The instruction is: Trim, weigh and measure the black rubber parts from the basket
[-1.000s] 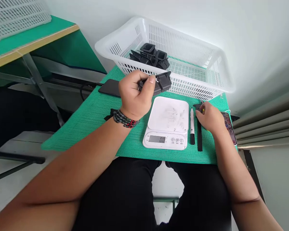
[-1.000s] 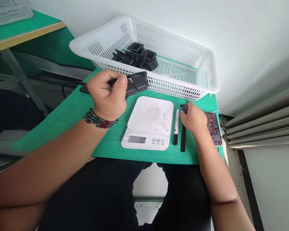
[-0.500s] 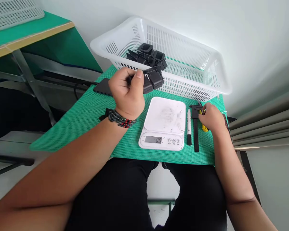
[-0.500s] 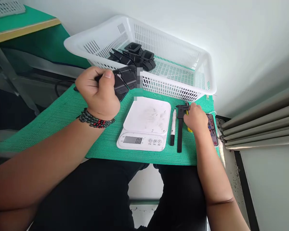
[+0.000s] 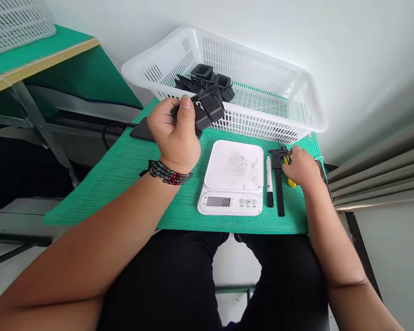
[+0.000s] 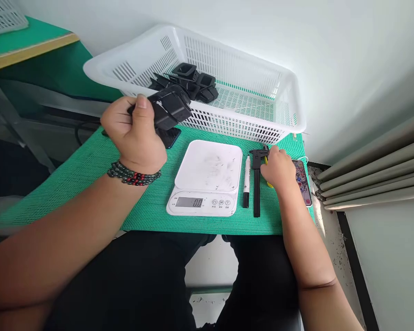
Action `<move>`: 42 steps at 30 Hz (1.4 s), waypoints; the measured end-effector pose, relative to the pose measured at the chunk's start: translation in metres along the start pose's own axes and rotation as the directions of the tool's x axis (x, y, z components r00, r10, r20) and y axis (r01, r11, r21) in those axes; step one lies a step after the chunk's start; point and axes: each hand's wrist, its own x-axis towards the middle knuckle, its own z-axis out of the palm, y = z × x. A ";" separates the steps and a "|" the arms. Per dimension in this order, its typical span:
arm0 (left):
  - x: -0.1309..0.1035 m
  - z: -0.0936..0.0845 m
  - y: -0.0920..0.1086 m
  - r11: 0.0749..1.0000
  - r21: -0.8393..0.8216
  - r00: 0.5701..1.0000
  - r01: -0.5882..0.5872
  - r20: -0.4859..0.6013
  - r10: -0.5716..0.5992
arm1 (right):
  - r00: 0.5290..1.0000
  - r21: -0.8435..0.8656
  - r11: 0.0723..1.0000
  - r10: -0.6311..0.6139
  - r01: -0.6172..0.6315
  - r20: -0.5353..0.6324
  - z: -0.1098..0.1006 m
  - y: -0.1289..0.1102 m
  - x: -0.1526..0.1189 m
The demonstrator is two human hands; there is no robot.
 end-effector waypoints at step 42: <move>-0.002 -0.005 0.004 0.879 -0.226 0.667 0.420 0.733 -0.130 | 0.875 0.952 0.090 -0.427 0.292 -0.228 0.009 -0.033 -0.028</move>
